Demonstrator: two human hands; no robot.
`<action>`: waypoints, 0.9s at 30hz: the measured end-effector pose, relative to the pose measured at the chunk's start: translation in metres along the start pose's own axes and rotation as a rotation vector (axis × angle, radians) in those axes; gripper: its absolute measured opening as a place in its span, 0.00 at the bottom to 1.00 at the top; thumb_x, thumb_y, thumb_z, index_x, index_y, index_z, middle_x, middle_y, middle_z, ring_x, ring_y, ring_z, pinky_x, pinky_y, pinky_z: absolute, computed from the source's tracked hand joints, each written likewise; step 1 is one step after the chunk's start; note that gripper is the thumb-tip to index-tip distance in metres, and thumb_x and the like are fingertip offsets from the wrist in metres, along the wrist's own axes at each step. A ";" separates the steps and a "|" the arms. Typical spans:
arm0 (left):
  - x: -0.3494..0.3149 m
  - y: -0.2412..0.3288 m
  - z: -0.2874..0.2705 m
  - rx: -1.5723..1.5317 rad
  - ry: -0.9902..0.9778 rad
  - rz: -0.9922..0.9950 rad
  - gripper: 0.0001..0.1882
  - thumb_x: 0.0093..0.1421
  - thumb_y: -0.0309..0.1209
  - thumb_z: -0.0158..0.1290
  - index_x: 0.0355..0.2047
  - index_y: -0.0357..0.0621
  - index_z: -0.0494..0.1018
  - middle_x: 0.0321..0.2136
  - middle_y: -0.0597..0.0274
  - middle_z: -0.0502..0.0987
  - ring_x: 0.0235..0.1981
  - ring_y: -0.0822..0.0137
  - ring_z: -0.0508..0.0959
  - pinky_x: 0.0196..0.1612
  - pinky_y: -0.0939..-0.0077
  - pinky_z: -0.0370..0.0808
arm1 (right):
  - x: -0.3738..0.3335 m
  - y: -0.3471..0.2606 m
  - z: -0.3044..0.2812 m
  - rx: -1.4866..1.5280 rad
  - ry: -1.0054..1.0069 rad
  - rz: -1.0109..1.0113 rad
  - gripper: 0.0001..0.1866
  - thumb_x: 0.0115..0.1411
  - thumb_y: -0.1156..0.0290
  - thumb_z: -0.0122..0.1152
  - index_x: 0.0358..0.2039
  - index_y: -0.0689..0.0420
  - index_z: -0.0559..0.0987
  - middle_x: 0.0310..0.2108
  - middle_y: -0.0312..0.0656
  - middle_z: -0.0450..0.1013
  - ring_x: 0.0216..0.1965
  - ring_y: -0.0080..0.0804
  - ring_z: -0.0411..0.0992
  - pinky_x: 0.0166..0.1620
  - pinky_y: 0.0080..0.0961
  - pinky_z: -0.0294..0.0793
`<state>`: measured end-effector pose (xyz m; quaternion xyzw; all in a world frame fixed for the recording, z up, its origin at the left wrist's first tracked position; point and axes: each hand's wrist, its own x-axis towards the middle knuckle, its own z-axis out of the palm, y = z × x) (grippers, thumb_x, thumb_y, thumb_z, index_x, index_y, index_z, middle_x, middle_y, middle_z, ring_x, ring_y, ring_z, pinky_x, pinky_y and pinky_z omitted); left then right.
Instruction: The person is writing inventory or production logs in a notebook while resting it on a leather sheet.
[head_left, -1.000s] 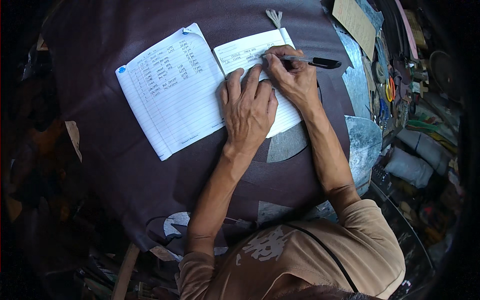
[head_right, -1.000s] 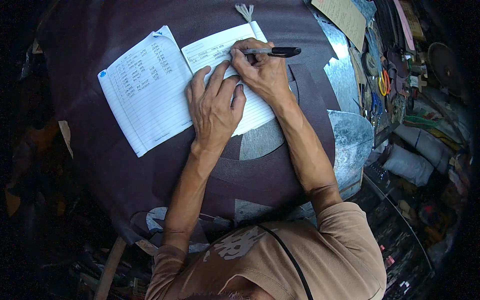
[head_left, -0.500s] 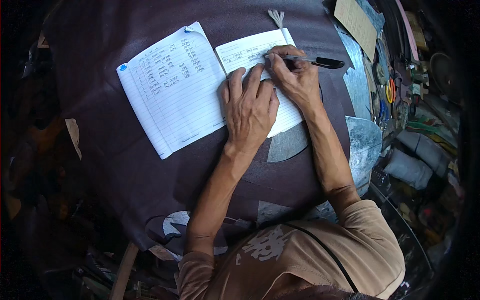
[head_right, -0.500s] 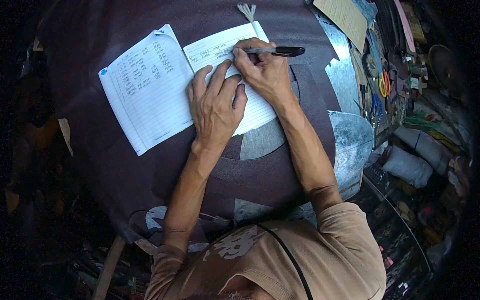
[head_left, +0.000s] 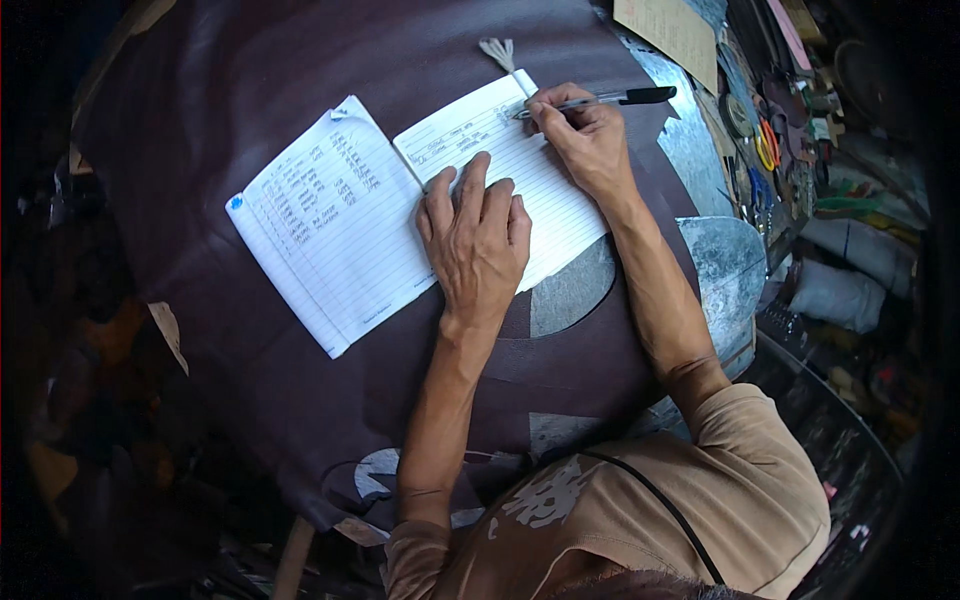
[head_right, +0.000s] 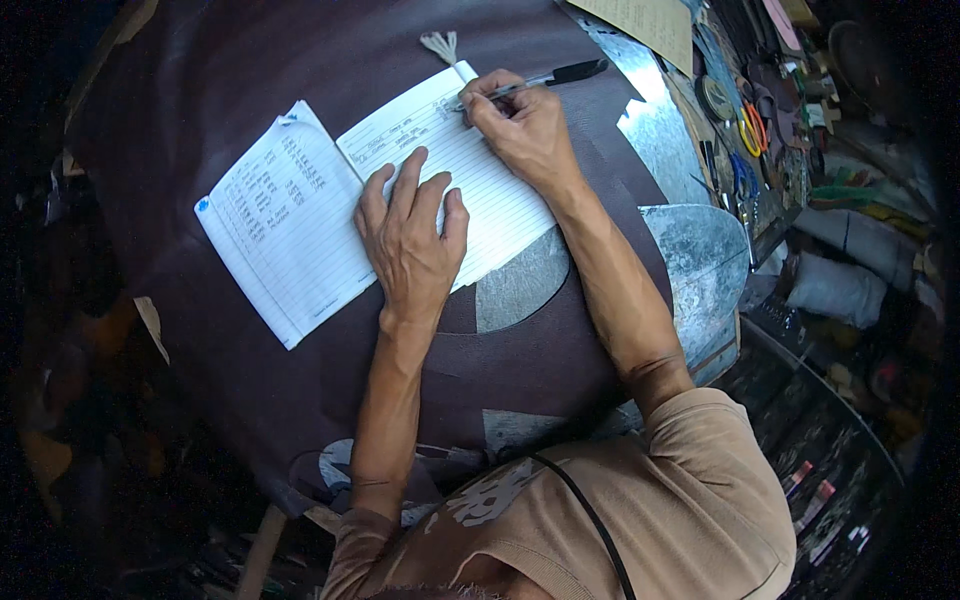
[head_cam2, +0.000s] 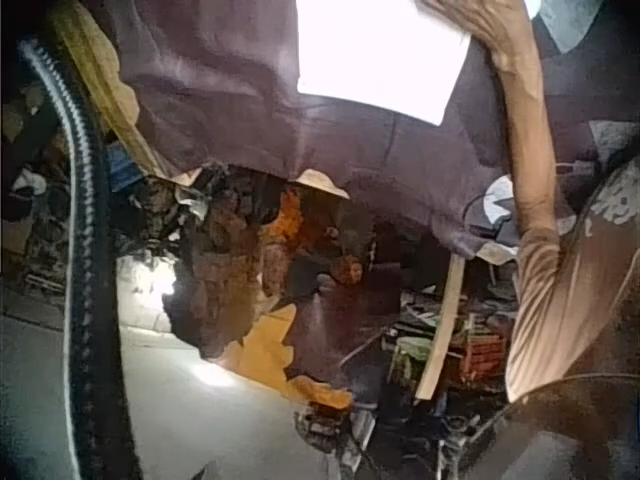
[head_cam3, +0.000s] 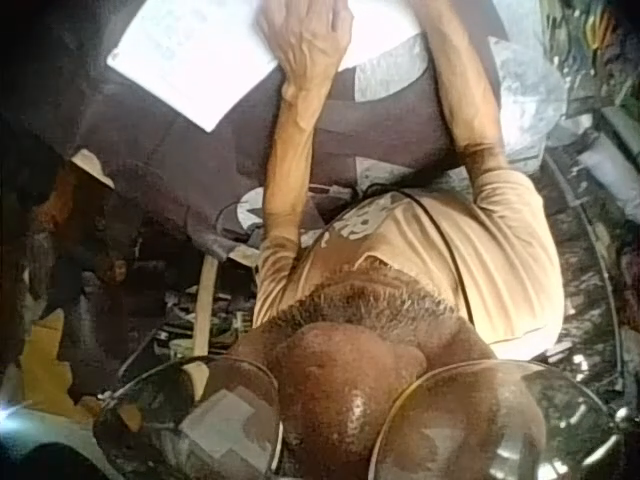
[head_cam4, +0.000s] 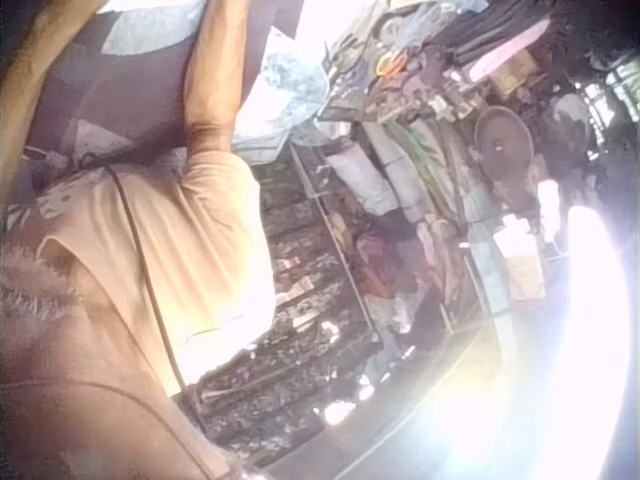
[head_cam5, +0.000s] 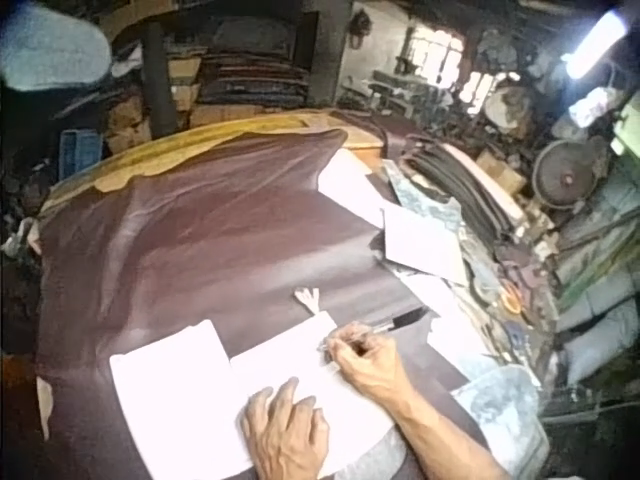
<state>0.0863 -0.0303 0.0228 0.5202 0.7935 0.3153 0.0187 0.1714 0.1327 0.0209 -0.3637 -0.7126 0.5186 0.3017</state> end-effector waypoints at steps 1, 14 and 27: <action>0.000 0.000 0.001 -0.001 -0.002 0.012 0.11 0.58 0.33 0.59 0.40 0.44 0.81 0.55 0.59 0.77 0.58 0.50 0.68 0.58 0.50 0.65 | 0.000 0.000 0.000 -0.004 -0.004 0.015 0.10 0.63 0.68 0.62 0.36 0.62 0.83 0.26 0.34 0.78 0.25 0.17 0.72 0.27 0.18 0.70; 0.001 -0.001 -0.001 -0.002 -0.024 -0.001 0.11 0.59 0.33 0.58 0.41 0.44 0.81 0.56 0.59 0.77 0.58 0.50 0.68 0.58 0.50 0.65 | -0.002 -0.002 0.001 -0.173 -0.060 -0.008 0.12 0.63 0.67 0.62 0.35 0.64 0.83 0.26 0.36 0.78 0.25 0.17 0.72 0.27 0.18 0.69; 0.000 -0.002 -0.001 -0.004 -0.015 0.001 0.11 0.59 0.33 0.59 0.41 0.44 0.82 0.55 0.59 0.77 0.58 0.50 0.68 0.58 0.49 0.65 | -0.002 -0.005 -0.001 -0.231 -0.102 -0.024 0.12 0.65 0.68 0.62 0.36 0.66 0.84 0.31 0.39 0.79 0.28 0.18 0.72 0.28 0.18 0.70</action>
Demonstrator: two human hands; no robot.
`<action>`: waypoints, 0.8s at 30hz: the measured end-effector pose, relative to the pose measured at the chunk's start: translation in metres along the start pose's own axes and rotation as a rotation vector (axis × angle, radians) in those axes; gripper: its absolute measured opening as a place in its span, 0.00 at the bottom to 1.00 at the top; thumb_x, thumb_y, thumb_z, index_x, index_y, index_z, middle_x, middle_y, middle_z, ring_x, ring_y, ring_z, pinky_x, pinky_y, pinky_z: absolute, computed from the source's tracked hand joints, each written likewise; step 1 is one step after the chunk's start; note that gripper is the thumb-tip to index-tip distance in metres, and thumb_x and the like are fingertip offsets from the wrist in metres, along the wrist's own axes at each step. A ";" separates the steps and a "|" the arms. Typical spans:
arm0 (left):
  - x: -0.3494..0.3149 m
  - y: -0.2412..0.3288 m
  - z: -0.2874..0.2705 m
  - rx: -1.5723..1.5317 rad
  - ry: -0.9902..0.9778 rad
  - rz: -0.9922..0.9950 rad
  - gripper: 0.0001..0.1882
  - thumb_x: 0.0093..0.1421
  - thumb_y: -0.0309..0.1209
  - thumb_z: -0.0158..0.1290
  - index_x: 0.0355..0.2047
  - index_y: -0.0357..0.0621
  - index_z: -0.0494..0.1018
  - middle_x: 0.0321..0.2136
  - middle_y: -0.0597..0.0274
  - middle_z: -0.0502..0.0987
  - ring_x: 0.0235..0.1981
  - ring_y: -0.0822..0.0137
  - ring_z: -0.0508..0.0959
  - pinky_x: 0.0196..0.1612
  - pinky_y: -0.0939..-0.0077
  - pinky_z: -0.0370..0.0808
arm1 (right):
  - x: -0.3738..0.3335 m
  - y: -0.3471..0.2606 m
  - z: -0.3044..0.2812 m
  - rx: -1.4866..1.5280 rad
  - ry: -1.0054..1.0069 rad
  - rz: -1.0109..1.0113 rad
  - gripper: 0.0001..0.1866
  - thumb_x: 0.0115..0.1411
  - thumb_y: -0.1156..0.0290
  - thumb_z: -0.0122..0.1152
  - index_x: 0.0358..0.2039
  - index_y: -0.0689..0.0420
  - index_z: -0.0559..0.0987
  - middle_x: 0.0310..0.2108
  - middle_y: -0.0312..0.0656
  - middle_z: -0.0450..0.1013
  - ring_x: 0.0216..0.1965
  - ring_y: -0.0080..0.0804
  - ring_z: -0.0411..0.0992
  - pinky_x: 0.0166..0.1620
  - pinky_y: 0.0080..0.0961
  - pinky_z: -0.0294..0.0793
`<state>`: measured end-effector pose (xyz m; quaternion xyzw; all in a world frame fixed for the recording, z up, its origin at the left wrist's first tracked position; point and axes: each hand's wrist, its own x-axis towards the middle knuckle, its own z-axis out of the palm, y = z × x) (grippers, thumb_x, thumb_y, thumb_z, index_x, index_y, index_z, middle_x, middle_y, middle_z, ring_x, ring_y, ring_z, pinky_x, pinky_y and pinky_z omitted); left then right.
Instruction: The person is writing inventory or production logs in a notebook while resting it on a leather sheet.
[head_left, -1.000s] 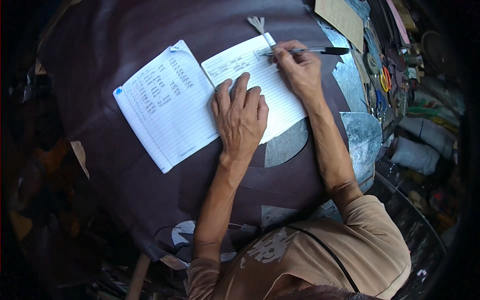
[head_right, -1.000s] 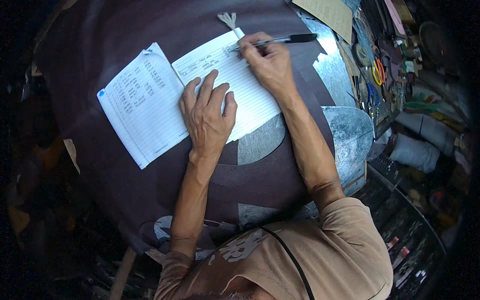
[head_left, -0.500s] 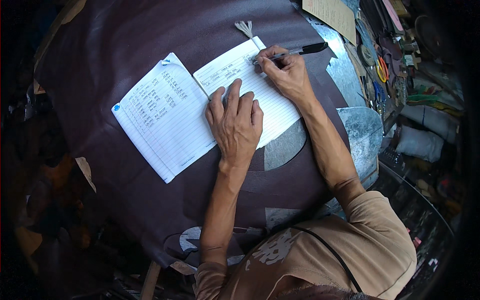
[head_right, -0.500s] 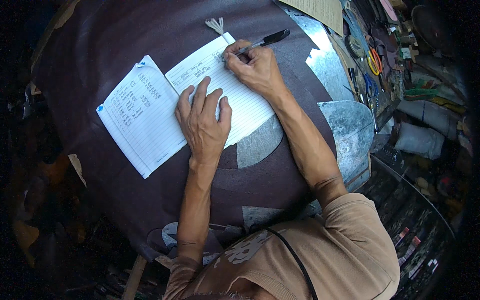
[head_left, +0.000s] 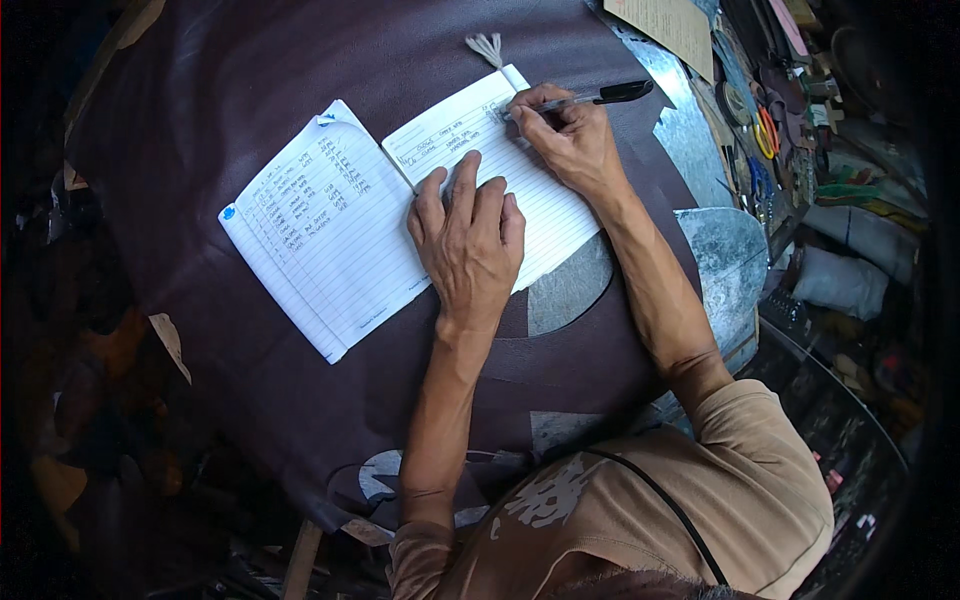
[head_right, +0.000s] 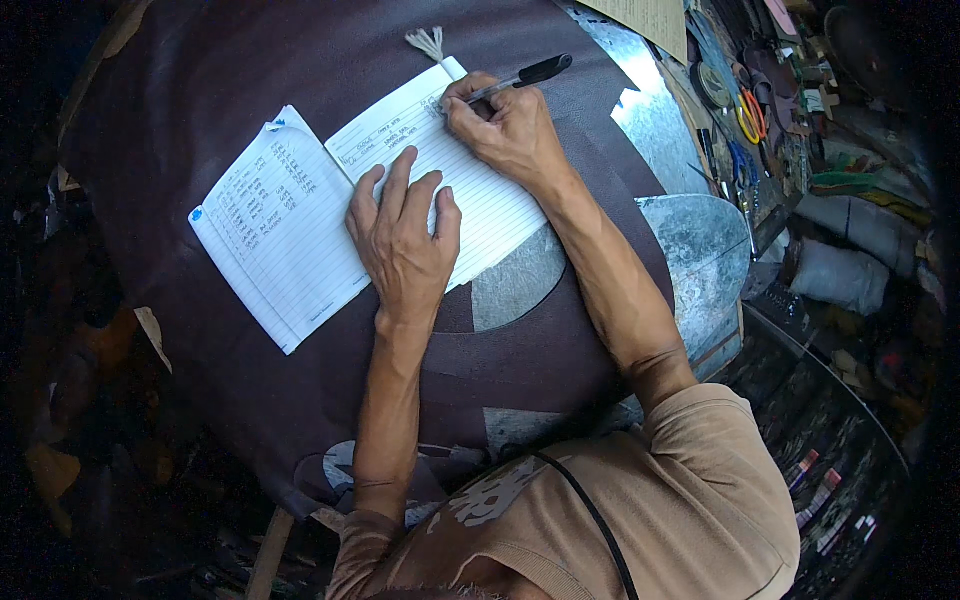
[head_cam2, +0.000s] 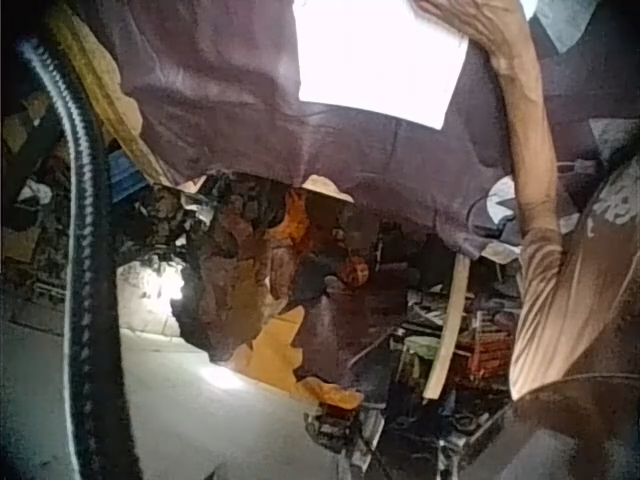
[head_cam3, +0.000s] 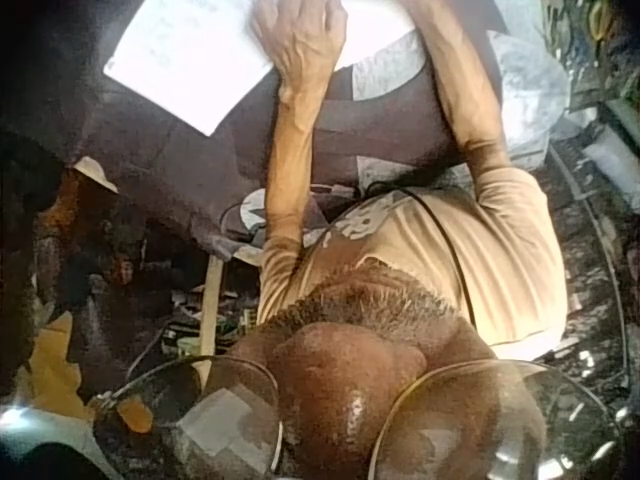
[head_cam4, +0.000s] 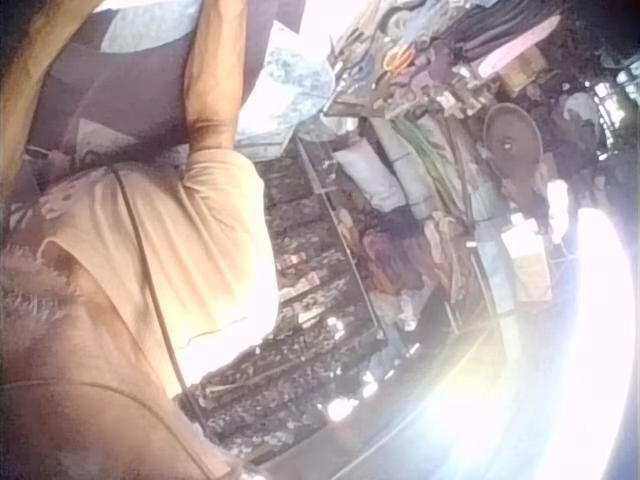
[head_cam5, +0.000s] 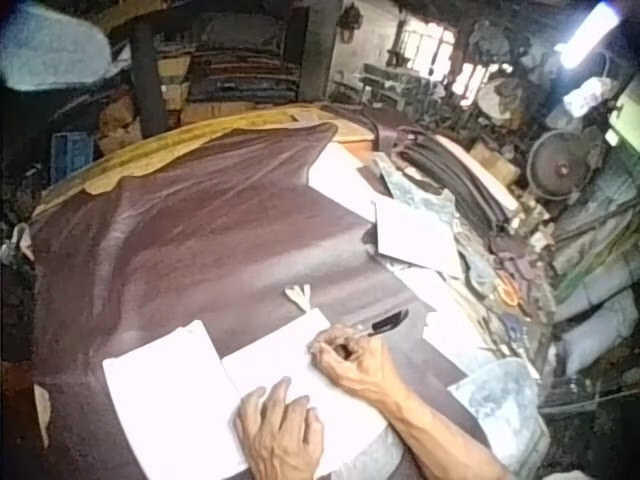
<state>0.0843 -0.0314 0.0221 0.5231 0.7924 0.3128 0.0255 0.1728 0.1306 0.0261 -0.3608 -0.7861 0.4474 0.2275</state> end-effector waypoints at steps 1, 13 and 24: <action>0.000 0.001 0.001 -0.002 0.001 0.001 0.11 0.59 0.33 0.59 0.41 0.44 0.82 0.55 0.59 0.77 0.58 0.50 0.68 0.58 0.49 0.65 | 0.000 0.002 0.000 -0.002 0.001 0.000 0.12 0.65 0.68 0.62 0.36 0.66 0.84 0.31 0.39 0.79 0.28 0.18 0.72 0.28 0.18 0.70; 0.001 0.001 0.000 0.009 -0.006 -0.002 0.12 0.59 0.34 0.58 0.41 0.45 0.81 0.55 0.59 0.77 0.58 0.50 0.68 0.58 0.49 0.65 | 0.001 0.008 0.004 -0.014 0.099 -0.116 0.13 0.62 0.66 0.62 0.35 0.65 0.84 0.22 0.39 0.78 0.17 0.16 0.70 0.20 0.21 0.67; 0.000 0.001 0.001 0.004 -0.008 0.000 0.11 0.59 0.34 0.58 0.40 0.44 0.82 0.56 0.60 0.76 0.58 0.51 0.68 0.58 0.49 0.65 | -0.001 0.005 0.003 0.073 0.093 -0.094 0.11 0.63 0.68 0.61 0.37 0.63 0.84 0.25 0.36 0.78 0.22 0.16 0.70 0.24 0.18 0.68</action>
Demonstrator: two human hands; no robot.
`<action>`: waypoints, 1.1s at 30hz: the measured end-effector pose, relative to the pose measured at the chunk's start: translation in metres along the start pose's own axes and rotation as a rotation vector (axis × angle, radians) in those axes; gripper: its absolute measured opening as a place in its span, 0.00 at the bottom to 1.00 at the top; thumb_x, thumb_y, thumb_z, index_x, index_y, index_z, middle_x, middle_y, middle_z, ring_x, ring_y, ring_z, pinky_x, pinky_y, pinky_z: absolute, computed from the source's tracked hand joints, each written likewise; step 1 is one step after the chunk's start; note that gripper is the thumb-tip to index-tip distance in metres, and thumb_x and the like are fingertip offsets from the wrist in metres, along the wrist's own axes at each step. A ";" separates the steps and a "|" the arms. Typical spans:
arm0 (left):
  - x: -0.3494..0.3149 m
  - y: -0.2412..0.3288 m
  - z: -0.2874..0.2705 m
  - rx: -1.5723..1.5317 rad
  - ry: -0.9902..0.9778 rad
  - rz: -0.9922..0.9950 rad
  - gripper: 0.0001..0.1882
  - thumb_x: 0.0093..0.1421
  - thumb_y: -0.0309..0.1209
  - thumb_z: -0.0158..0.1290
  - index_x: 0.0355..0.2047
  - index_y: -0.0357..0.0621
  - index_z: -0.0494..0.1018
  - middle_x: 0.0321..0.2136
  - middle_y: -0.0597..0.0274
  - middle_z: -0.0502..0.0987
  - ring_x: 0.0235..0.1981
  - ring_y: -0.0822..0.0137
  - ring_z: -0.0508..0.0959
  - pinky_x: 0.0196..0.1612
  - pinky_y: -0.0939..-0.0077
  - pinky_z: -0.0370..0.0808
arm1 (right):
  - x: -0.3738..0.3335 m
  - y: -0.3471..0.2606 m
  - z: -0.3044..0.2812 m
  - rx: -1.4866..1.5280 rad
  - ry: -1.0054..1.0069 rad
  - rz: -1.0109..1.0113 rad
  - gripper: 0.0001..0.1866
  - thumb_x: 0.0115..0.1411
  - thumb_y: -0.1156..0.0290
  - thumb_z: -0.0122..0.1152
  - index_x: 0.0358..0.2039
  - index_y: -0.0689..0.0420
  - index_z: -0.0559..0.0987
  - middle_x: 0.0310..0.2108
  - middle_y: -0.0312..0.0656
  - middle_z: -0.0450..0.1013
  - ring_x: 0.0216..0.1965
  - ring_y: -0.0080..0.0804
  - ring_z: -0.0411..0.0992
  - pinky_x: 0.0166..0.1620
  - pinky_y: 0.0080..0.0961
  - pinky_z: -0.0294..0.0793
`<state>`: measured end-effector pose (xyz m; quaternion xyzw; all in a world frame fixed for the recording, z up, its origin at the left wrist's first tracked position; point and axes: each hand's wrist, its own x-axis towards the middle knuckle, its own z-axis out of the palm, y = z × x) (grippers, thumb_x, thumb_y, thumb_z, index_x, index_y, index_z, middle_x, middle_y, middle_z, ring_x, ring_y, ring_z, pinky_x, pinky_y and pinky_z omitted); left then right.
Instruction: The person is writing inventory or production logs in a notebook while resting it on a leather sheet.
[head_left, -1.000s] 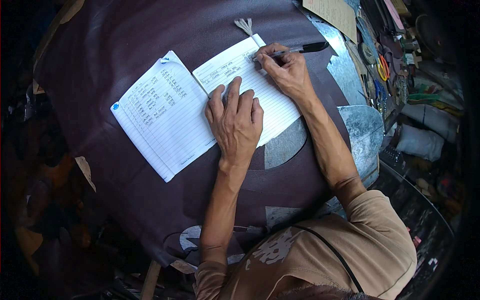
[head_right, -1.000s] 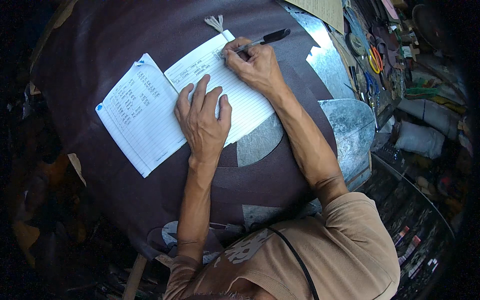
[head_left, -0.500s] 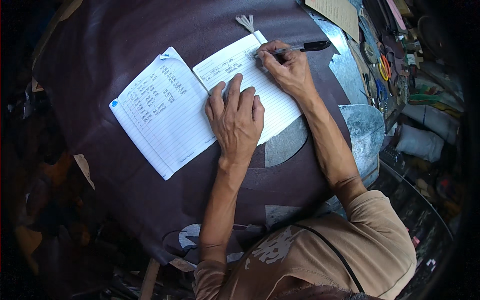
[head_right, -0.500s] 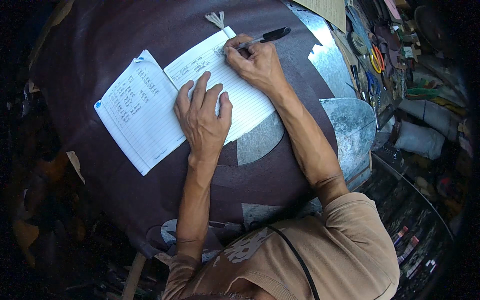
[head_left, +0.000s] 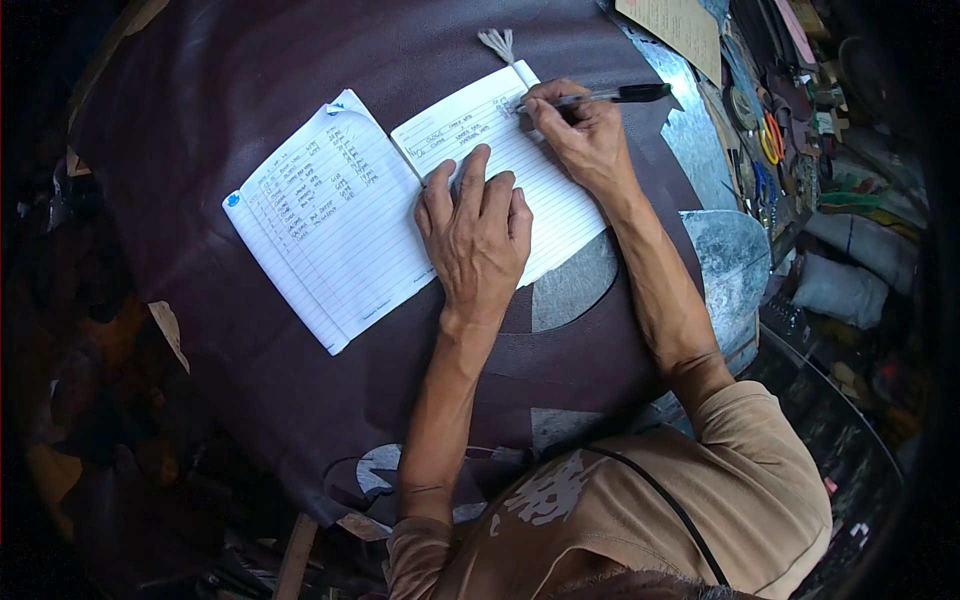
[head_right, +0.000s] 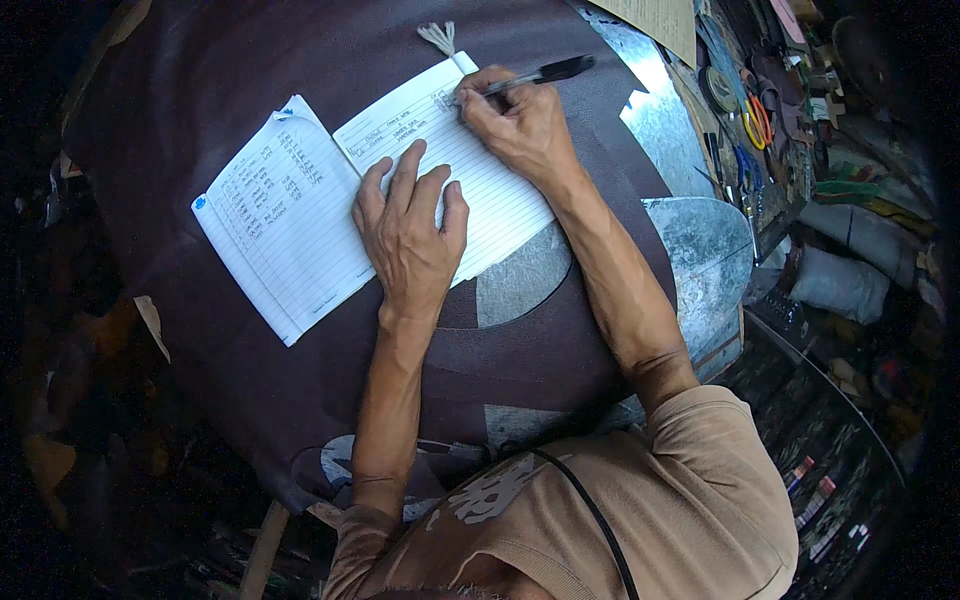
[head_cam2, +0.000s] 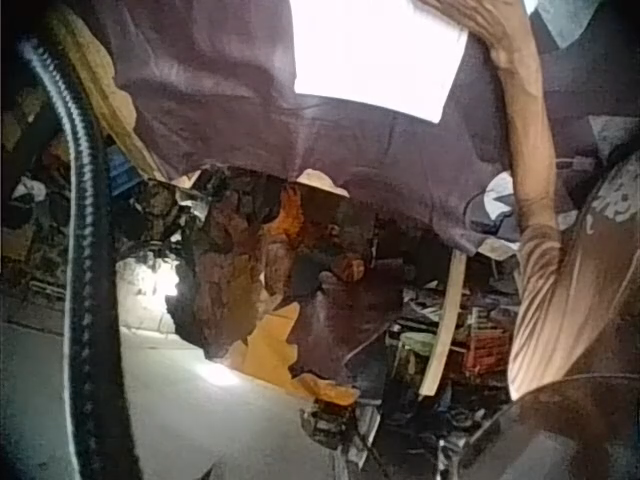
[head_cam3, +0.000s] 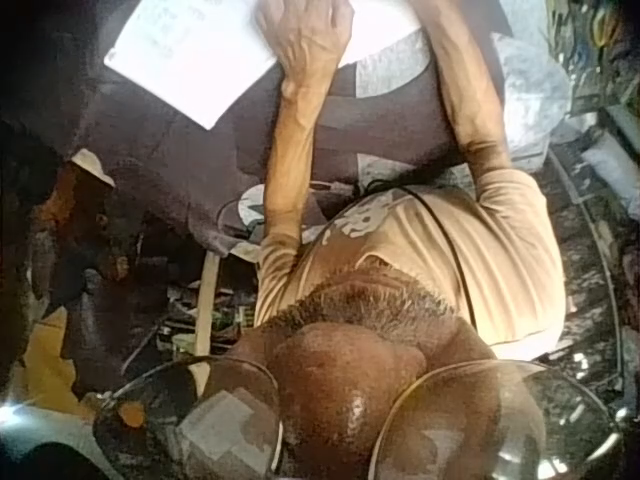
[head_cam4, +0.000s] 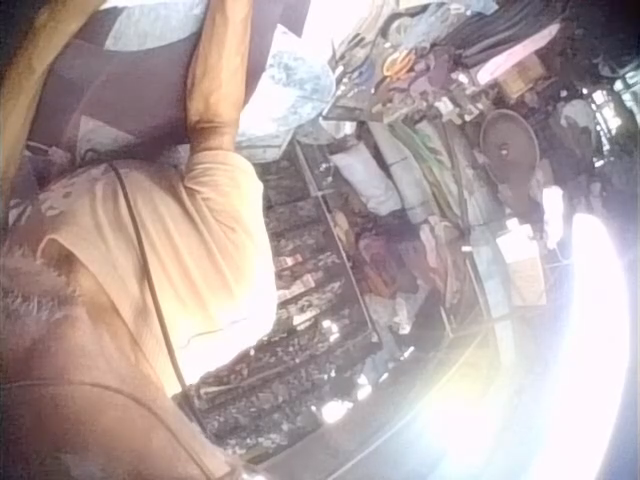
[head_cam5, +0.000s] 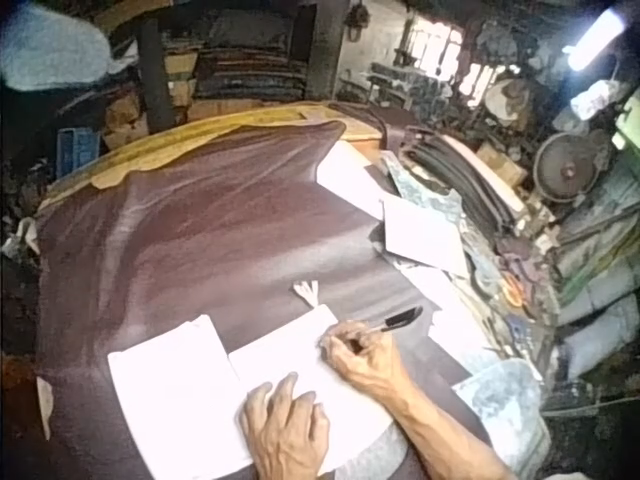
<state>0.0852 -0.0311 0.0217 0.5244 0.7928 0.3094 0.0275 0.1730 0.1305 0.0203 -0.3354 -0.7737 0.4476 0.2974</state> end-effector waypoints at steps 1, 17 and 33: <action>0.000 0.001 0.000 0.001 0.002 -0.001 0.11 0.59 0.34 0.58 0.40 0.44 0.82 0.56 0.60 0.76 0.58 0.51 0.68 0.58 0.49 0.65 | 0.000 -0.001 -0.002 0.000 -0.002 -0.002 0.11 0.63 0.68 0.61 0.37 0.63 0.84 0.25 0.36 0.78 0.22 0.16 0.70 0.24 0.18 0.68; 0.000 0.001 0.002 -0.083 0.126 0.001 0.12 0.52 0.28 0.60 0.37 0.38 0.80 0.52 0.56 0.78 0.55 0.49 0.70 0.55 0.49 0.66 | -0.030 -0.045 0.046 0.458 0.082 0.141 0.09 0.68 0.72 0.57 0.44 0.63 0.79 0.36 0.37 0.76 0.36 0.19 0.72 0.40 0.18 0.72; 0.000 0.001 -0.001 -0.126 0.126 0.007 0.07 0.54 0.29 0.60 0.32 0.39 0.78 0.53 0.55 0.77 0.55 0.49 0.70 0.55 0.49 0.66 | -0.022 -0.036 0.043 0.539 0.095 0.100 0.12 0.72 0.67 0.52 0.45 0.64 0.77 0.34 0.39 0.74 0.35 0.20 0.71 0.39 0.18 0.71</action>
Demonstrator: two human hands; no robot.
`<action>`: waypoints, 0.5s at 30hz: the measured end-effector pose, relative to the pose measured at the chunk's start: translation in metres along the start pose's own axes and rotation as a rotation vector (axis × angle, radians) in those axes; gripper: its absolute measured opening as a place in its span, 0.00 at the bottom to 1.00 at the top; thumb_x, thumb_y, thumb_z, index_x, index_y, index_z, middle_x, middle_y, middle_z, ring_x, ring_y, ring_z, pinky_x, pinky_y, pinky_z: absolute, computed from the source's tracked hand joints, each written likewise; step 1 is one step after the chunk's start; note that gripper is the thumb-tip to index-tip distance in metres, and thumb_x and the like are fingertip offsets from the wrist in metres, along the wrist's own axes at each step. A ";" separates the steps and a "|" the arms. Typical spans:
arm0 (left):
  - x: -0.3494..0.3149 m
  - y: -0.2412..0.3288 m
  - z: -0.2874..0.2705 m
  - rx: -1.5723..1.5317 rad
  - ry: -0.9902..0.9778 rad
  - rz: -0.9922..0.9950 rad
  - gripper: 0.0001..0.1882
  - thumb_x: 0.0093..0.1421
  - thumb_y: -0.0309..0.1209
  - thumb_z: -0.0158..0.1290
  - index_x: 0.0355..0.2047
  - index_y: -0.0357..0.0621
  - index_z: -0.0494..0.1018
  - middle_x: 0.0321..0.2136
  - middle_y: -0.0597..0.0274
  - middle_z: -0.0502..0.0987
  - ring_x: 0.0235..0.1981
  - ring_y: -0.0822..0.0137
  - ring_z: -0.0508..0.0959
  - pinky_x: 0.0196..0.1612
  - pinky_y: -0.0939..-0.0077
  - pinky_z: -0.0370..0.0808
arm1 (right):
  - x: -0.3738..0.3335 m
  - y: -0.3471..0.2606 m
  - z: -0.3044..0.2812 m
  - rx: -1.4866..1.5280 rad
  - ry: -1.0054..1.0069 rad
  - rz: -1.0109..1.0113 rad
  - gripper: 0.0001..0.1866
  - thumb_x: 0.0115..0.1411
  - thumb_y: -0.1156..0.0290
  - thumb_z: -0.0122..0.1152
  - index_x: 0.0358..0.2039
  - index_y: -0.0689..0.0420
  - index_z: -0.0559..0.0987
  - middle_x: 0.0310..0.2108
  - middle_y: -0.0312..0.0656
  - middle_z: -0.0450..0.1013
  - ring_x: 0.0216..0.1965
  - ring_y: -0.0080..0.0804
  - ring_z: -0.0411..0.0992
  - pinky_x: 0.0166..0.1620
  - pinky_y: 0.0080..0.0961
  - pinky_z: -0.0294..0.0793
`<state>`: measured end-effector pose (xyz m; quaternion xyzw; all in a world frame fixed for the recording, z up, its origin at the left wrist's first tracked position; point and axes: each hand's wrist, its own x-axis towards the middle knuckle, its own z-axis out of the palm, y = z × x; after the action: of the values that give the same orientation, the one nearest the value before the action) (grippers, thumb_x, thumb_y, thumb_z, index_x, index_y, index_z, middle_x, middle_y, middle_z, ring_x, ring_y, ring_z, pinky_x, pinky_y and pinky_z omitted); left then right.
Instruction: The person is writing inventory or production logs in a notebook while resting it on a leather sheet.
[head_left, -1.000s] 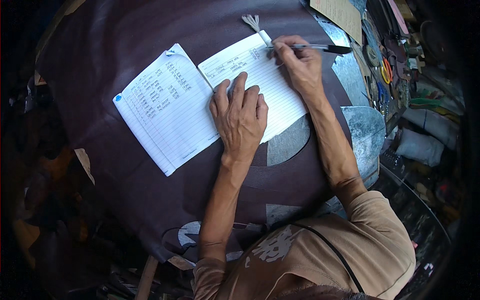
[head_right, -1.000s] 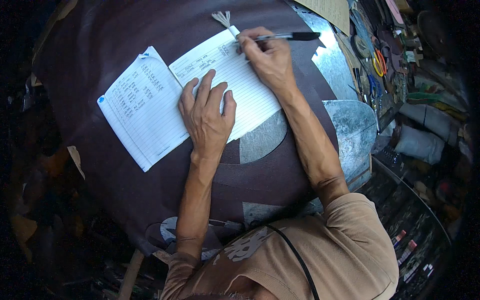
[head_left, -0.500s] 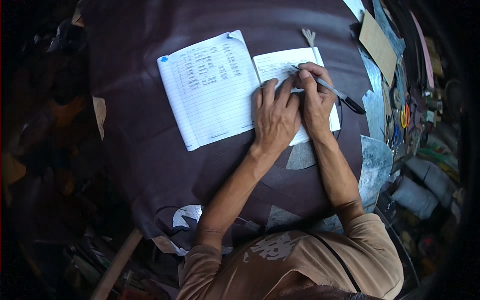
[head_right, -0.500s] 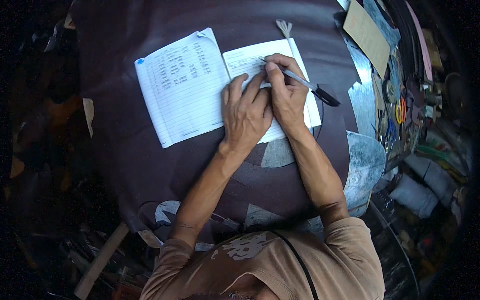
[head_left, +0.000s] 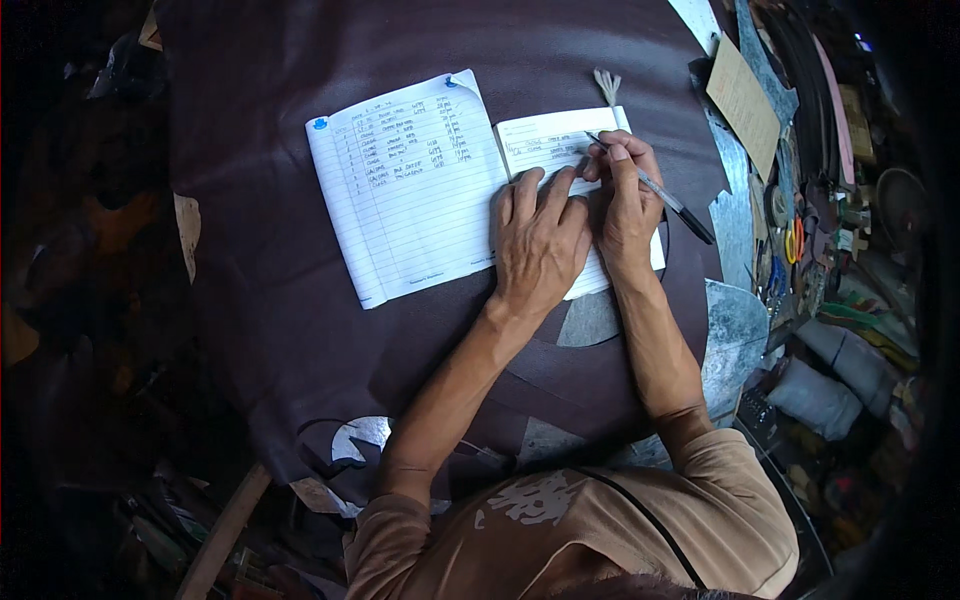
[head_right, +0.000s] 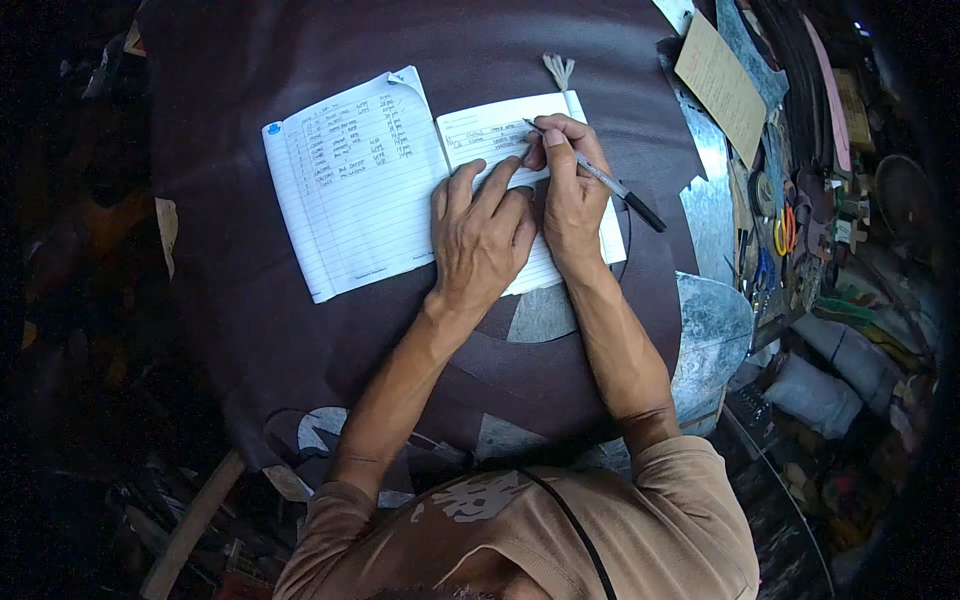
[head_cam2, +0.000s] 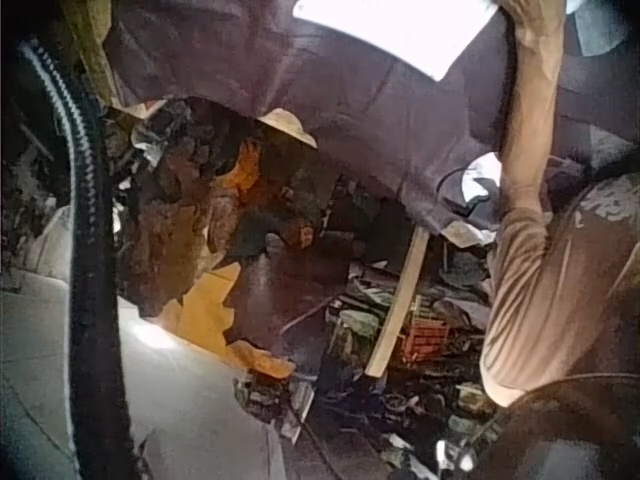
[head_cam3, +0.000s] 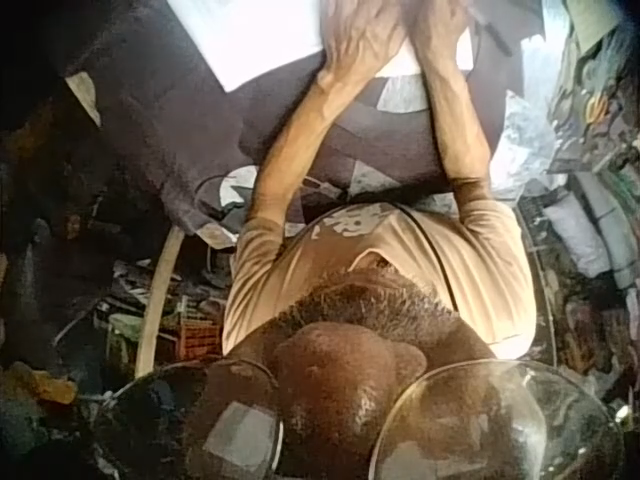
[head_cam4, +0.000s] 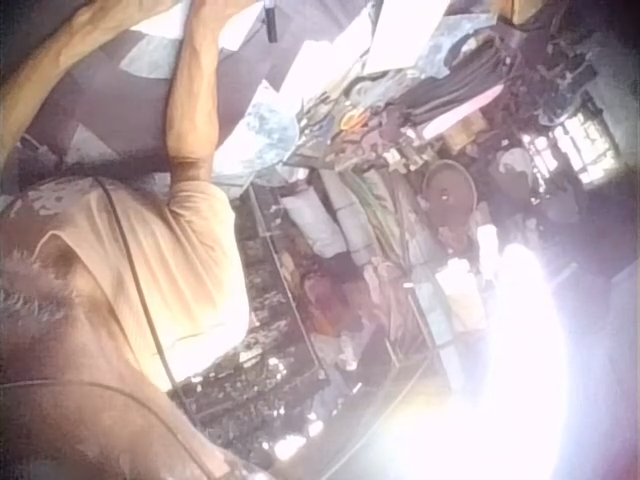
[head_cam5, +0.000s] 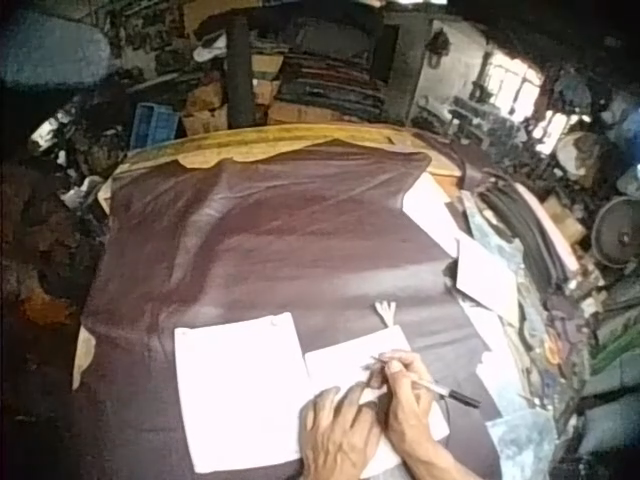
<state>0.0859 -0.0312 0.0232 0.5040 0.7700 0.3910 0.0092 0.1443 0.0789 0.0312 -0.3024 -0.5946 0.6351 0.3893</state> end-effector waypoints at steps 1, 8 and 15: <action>0.000 -0.001 0.000 0.001 -0.001 -0.002 0.07 0.54 0.29 0.60 0.32 0.39 0.78 0.53 0.55 0.77 0.55 0.49 0.70 0.55 0.49 0.66 | -0.001 0.000 0.001 0.001 -0.001 0.003 0.12 0.72 0.67 0.52 0.45 0.64 0.77 0.34 0.39 0.74 0.35 0.20 0.71 0.39 0.18 0.71; -0.001 -0.003 0.001 0.002 0.003 -0.005 0.09 0.52 0.29 0.61 0.32 0.38 0.78 0.52 0.53 0.77 0.54 0.49 0.71 0.56 0.48 0.66 | -0.004 0.000 0.005 -0.138 -0.040 0.046 0.08 0.69 0.72 0.56 0.43 0.65 0.75 0.37 0.41 0.76 0.39 0.23 0.76 0.43 0.20 0.76; 0.001 -0.004 -0.001 -0.004 0.027 -0.004 0.09 0.51 0.28 0.61 0.32 0.37 0.79 0.46 0.54 0.78 0.51 0.54 0.73 0.52 0.53 0.68 | -0.005 -0.003 0.006 -0.097 -0.035 0.062 0.09 0.68 0.72 0.57 0.44 0.64 0.76 0.37 0.41 0.77 0.40 0.22 0.76 0.42 0.19 0.75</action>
<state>0.0819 -0.0317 0.0217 0.4972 0.7702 0.3994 0.0004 0.1419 0.0714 0.0343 -0.3283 -0.6215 0.6226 0.3440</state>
